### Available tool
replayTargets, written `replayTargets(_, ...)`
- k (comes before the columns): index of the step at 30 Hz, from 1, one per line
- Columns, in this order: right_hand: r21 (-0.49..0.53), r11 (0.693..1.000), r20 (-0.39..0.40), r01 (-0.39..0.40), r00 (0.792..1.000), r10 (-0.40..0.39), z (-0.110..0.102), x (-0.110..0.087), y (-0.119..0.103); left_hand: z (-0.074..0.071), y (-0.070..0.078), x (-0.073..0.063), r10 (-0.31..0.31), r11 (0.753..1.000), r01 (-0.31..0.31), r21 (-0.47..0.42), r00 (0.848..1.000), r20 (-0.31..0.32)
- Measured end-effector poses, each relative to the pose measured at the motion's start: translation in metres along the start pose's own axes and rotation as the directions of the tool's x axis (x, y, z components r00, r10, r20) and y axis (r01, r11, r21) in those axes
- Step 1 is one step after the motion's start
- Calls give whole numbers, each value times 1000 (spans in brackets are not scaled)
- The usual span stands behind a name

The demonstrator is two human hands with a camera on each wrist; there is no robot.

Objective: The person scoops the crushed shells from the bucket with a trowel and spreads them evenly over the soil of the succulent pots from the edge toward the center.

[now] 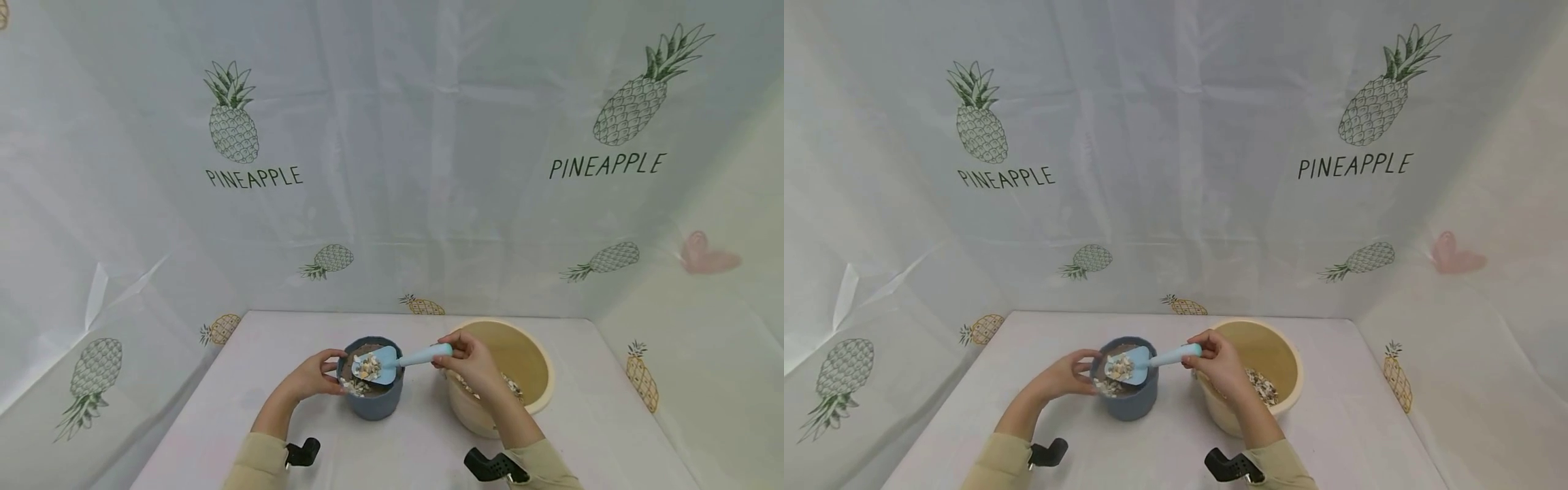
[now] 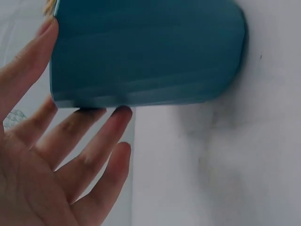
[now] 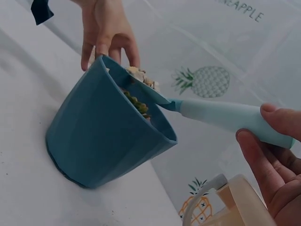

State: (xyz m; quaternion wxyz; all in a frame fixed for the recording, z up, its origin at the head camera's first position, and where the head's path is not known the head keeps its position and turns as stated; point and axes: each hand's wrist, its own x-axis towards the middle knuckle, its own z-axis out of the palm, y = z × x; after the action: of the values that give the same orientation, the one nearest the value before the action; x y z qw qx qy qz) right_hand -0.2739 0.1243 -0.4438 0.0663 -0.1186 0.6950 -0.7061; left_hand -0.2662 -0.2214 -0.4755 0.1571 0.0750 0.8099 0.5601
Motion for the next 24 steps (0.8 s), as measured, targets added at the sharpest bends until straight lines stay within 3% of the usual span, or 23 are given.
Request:
replayTargets(9,16,1000,-16,26,1000,-25,2,-2,0,21,-4,-14,1,999,-7,-45,994,-111)
replayTargets(14,19,1000,-21,25,999,-25,2,-2,0,34,1,-20,-4,998,-9,-70,983,-184)
replayTargets(24,4,999,12,52,999,-52,2,-4,3,48,1,-32,-32,994,6,-113,972,-232)
